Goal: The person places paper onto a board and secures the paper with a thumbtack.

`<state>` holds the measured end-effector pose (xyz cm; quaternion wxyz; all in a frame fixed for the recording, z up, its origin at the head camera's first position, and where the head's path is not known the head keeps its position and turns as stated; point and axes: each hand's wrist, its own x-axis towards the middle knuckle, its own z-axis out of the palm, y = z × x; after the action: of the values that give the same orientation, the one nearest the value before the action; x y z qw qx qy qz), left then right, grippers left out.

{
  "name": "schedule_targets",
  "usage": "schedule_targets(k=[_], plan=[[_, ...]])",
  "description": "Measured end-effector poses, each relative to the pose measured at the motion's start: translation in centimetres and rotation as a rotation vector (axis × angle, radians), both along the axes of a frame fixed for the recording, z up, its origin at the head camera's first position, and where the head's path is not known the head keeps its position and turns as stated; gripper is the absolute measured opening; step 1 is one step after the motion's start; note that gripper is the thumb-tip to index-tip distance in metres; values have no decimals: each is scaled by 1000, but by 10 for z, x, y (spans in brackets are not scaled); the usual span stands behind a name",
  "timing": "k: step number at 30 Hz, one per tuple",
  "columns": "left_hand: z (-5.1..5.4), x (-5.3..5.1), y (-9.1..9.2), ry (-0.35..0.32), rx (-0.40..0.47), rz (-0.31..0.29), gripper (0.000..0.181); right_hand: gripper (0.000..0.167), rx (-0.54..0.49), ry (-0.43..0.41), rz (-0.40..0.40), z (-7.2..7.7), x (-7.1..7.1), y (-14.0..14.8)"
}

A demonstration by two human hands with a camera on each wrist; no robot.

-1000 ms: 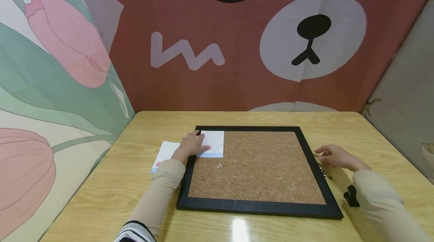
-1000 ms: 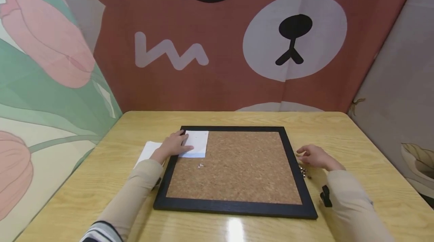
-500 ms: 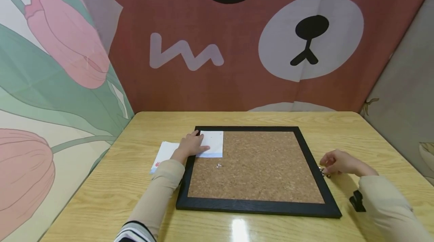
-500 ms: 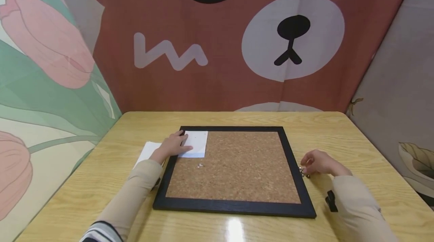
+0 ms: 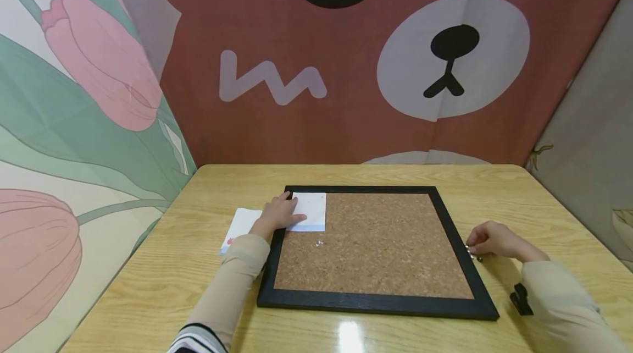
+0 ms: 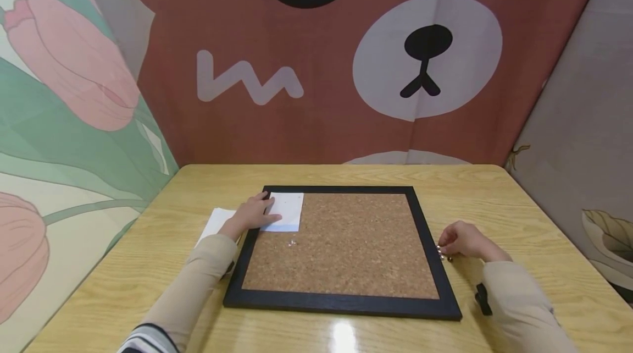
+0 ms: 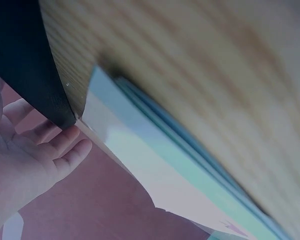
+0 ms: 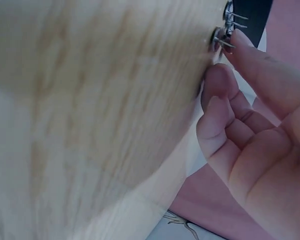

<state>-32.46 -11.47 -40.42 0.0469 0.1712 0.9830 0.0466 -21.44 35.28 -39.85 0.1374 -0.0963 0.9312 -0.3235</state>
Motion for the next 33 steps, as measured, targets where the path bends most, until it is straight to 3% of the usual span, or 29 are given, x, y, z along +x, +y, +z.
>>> schedule_targets(k=[15,22,33], plan=[[1,1,0,7,-6,6,66,7,-9,66,75,0,2,-1],[-1,1,-1,3,-6,9,67,10,-20,52,55,2,4,-4],[-1,2,1,17,-2,7,66,6,-15,125,-14,10,-1,-12]])
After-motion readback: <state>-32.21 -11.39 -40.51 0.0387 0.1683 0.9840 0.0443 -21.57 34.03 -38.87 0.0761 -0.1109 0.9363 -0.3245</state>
